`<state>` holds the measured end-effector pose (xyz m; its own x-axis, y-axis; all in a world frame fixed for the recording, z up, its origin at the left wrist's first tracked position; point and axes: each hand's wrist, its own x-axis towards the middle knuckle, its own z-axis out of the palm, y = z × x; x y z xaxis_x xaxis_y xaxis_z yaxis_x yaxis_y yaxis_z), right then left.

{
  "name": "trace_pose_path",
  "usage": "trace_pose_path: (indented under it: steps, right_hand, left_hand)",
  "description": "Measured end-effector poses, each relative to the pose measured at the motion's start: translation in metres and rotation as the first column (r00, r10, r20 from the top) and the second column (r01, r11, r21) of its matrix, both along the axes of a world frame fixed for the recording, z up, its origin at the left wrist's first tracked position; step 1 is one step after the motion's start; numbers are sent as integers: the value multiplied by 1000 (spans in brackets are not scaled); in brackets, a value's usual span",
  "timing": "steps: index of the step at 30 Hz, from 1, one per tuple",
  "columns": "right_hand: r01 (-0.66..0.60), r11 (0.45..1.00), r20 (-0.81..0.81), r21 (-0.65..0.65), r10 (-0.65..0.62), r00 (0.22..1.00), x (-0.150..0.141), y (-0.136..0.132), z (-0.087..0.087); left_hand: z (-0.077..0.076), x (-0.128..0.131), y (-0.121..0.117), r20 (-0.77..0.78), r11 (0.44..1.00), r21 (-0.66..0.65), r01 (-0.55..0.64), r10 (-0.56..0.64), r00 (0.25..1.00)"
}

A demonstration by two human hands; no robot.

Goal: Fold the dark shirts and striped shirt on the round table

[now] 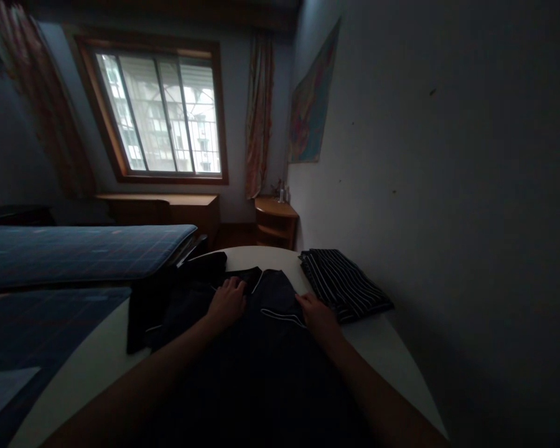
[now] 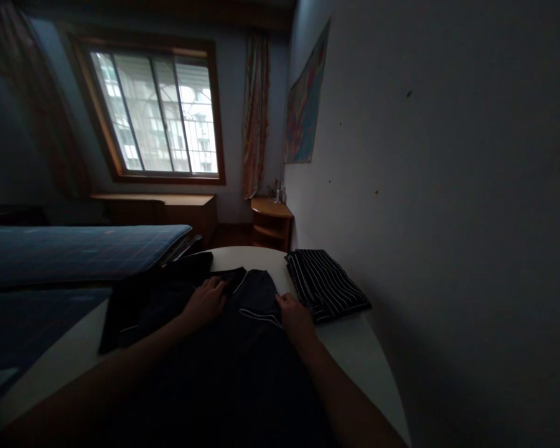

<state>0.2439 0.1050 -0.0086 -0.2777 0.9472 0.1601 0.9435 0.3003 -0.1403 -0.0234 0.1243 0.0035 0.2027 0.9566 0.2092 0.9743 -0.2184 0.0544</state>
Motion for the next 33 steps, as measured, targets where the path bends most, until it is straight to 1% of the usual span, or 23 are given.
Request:
trace_pose_path:
  steps: [3, 5, 7, 9, 11, 13, 17, 19, 21, 24, 26, 29, 33]
  right_hand:
    - [-38, 999, 52, 6, 38, 998, -2, 0, 4]
    - [-52, 999, 93, -9, 52, 994, -4, -1, 8]
    - [-39, 999, 131, -14, 40, 991, -7, -3, 12]
    - [-30, 999, 171, 20, 26, 985, -12, -3, 16]
    - [-56, 996, 188, 68, 42, 981, -19, -1, 19]
    - [-115, 990, 143, 80, 103, 984, -30, 4, 20]
    - [-178, 983, -31, 46, 180, 983, -59, 17, 15]
    - [-206, 978, -77, 30, 208, 975, -73, 23, 10]
    - [-234, 972, -98, -9, 232, 968, -84, 28, 6]
    - [-216, 969, -117, -124, 201, 972, -93, 33, -1]
    - [-184, 966, -114, -180, 165, 980, -96, 35, -5]
    - [-158, 968, -102, -193, 140, 985, -96, 35, -9]
    - [-146, 969, -92, -199, 130, 987, -94, 35, -12]
  left_hand:
    - [-4, -14, -10, 1, 1000, -17, 0, 0, 1000]
    - [-6, -23, -12, 0, 1000, -26, 7, -7, 1000]
    - [-6, -29, -10, -4, 1000, -14, -5, 5, 1000]
    - [-5, -32, -7, -8, 999, 13, -44, 44, 999]
    - [-2, -35, -3, -11, 993, 48, -112, 113, 994]
    - [2, -39, 0, -12, 976, 81, -203, 204, 979]
    - [10, -54, 3, -18, 924, 106, -367, 371, 929]
    - [13, -65, 4, -29, 908, 83, -411, 415, 909]
    - [14, -74, 5, -41, 902, 41, -430, 432, 901]
    - [12, -83, 9, -56, 910, -29, -415, 413, 909]
    - [9, -86, 11, -61, 928, -64, -367, 363, 930]
    - [6, -85, 16, -56, 961, -109, -252, 247, 967]
    - [3, -81, 24, -54, 975, -161, -152, 145, 988]
